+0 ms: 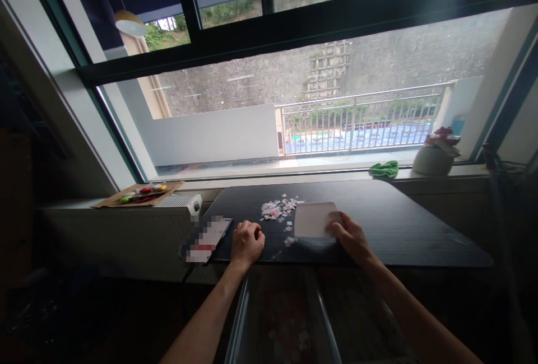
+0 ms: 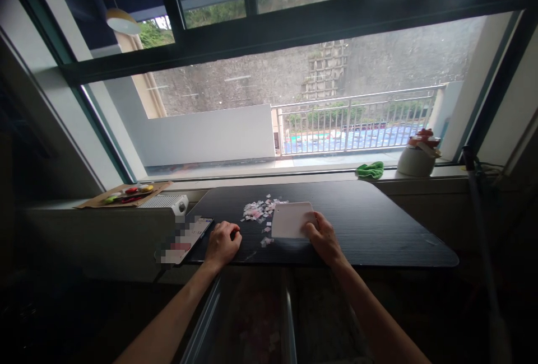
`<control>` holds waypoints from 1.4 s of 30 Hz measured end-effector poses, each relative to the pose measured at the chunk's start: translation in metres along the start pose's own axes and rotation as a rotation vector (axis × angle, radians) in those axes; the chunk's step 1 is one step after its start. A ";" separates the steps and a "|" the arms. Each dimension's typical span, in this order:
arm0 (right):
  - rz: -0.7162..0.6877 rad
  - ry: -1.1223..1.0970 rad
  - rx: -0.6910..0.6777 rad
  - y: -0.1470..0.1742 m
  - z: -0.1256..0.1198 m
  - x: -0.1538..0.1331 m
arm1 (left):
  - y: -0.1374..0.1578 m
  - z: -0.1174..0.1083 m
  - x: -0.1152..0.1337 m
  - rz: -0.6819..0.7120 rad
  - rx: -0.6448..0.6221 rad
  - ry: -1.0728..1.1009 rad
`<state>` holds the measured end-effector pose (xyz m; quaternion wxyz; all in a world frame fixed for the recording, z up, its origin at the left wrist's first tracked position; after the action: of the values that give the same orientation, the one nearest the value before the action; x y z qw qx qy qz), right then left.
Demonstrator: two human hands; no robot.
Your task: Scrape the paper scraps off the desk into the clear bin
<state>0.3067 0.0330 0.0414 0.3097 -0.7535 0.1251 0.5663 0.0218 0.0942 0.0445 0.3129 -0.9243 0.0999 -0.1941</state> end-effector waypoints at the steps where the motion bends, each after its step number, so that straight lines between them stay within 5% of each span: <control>1: -0.012 0.008 -0.008 0.000 0.001 0.000 | 0.000 0.000 0.000 0.001 0.000 0.000; 7: -0.006 0.059 0.107 -0.004 -0.008 0.004 | 0.000 -0.001 0.000 0.004 0.011 -0.006; 22: -0.033 0.038 0.003 -0.002 0.000 0.004 | 0.000 -0.001 0.000 0.000 -0.008 -0.010; 28: 0.000 0.070 0.109 -0.004 -0.010 0.005 | 0.000 -0.002 0.001 0.004 -0.004 -0.010; 38: -0.115 0.044 -0.015 -0.019 0.030 -0.002 | 0.000 0.001 0.000 0.003 -0.004 -0.009; 42: -0.188 0.209 0.053 -0.024 0.016 -0.006 | 0.001 0.001 0.000 0.004 0.001 0.006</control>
<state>0.3045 0.0603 0.0523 0.3666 -0.8083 0.1004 0.4497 0.0219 0.0943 0.0435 0.3135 -0.9234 0.1023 -0.1963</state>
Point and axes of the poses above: each hand's wrist, its own y-axis away from the middle knuckle, its own z-axis out of the palm, x = y × z, the point moved 8 cm from there along -y, towards the middle knuckle, and after that the axes turned 11 degrees about x, right-handed, at the moved point
